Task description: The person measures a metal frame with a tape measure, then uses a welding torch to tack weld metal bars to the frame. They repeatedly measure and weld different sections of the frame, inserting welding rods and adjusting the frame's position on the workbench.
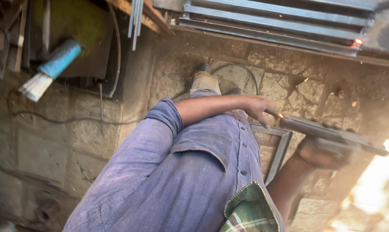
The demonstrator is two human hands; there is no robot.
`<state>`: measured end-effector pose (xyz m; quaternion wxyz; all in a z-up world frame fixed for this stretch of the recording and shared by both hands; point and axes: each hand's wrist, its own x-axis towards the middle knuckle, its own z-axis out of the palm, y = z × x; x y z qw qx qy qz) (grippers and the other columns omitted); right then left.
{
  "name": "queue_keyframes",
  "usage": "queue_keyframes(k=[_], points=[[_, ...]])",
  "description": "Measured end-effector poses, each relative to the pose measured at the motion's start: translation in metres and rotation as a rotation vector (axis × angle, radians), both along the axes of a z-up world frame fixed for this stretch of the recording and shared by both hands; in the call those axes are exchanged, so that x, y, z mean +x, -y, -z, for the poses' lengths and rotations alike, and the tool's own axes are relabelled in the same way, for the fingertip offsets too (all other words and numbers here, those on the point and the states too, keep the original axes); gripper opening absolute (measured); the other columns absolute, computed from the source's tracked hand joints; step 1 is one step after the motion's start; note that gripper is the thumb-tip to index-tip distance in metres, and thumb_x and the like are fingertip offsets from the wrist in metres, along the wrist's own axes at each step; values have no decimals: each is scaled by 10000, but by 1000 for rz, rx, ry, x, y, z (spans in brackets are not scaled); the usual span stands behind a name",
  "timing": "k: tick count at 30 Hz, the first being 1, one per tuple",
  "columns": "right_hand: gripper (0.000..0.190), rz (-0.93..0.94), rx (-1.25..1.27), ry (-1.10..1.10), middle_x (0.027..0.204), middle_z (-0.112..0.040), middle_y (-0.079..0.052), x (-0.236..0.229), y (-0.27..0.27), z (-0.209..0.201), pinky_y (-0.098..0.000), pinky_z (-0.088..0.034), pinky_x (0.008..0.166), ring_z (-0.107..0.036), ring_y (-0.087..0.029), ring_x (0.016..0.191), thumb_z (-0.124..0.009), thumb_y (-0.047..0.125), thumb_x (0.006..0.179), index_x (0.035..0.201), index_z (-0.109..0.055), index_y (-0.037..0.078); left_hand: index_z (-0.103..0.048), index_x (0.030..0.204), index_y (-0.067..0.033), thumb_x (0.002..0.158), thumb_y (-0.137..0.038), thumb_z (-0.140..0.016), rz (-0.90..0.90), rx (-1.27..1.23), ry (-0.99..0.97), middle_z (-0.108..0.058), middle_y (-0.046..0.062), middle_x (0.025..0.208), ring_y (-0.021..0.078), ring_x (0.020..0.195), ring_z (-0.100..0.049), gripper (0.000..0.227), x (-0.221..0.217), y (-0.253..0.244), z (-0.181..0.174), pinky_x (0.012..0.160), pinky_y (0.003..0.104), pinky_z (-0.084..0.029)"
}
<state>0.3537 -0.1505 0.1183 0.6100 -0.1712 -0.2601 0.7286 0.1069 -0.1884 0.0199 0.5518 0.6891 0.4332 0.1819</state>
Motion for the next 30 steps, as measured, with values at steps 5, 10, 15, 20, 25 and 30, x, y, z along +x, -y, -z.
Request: queue_keyframes(k=[5,10,15,20,25,30], points=[[620,-209,336,-32,1253,-708,-120,-24,-46,-74,-410,-595,1070,-729,-227,1128,-617,506,963,1451,-581,125,-796,1006,-182,817,-489,-802,-141,-168,-203,-763,54,928,215,895,-708,361,-49,13,27,803,427,-548],[593,-287,401,38,1290,-692,-85,-30,-58,-107,-380,-604,1063,-717,-202,1139,-706,378,953,1480,-549,154,-799,1096,-232,858,-447,-725,-549,-166,-273,-748,52,906,208,804,-668,328,-132,80,71,697,422,-516],[634,-333,414,164,1326,-675,-51,-46,-53,-118,-351,-614,1057,-706,-177,1150,-796,250,943,1508,-516,182,-739,1023,-185,967,-378,-639,-1037,-409,-120,-728,-47,839,90,710,-673,224,-210,139,41,602,305,-490],[730,-449,497,476,1363,-658,-16,-97,-49,-121,-321,-623,1050,-694,-152,1161,-885,121,933,1537,-484,212,-763,981,-117,1014,-388,-710,-1455,-174,-106,-608,-22,719,105,575,-487,278,-272,203,-2,517,299,-363],[715,-611,747,1022,1046,-700,-74,-191,18,-75,-322,-606,782,-751,-177,824,-915,99,837,1368,-441,39,-761,1034,-65,953,-291,-835,-1493,122,-78,-675,4,792,107,708,-582,252,-293,236,-28,637,282,-450],[846,-278,1182,1473,1190,-581,-177,-253,70,-39,-494,-496,936,-605,-316,1084,-935,265,736,1370,-410,65,-753,1107,-78,883,-201,-816,-1473,158,-102,-779,38,973,125,868,-732,263,-294,239,-74,778,278,-558]])
